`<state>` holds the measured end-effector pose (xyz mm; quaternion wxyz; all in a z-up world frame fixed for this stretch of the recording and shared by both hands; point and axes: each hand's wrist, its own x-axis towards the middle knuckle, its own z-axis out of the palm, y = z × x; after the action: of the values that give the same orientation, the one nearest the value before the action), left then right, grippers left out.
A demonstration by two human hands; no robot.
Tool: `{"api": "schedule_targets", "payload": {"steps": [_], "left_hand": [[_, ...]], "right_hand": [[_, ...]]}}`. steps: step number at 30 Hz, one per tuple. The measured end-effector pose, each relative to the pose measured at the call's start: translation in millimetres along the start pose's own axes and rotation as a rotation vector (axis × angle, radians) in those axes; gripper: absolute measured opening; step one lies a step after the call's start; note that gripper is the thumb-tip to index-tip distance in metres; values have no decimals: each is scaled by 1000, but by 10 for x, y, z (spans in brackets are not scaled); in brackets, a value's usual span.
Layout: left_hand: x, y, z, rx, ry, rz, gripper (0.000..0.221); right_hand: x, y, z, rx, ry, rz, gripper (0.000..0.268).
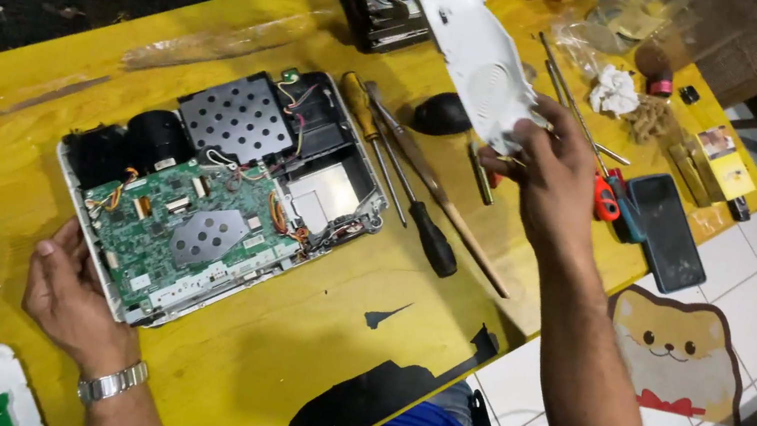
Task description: Removing the top casing of a projector and cleaning the interior components with a brush
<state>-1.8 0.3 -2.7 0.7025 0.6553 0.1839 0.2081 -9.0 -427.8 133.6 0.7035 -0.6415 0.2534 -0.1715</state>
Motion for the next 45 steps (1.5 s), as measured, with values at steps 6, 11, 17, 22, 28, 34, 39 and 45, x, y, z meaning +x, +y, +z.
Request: {"api": "schedule_targets", "payload": {"steps": [6, 11, 17, 22, 28, 34, 39, 45], "left_hand": [[13, -53, -25, 134, 66, 4, 32], [24, -65, -8, 89, 78, -11, 36], [-2, -31, -12, 84, 69, -28, 34], [5, -59, -33, 37, 43, -13, 34], [-4, -32, -19, 70, 39, -17, 33], [-12, -15, -9, 116, 32, 30, 35], [-41, 79, 35, 104, 38, -19, 36], [-26, 44, 21, 114, 56, -8, 37]], "right_hand": [[-148, 243, -778, -9, 253, -83, 42], [-5, 391, -1024, -246, 296, -104, 42], [216, 563, -1231, -339, 337, -18, 41], [364, 620, -1335, -426, 303, 20, 36], [480, 594, -1293, -582, 282, 58, 39], [495, 573, -1298, -689, 195, 47, 39], [505, 556, -1249, -709, 217, 55, 37], [517, 586, -1223, -778, 227, -1, 31]]}}
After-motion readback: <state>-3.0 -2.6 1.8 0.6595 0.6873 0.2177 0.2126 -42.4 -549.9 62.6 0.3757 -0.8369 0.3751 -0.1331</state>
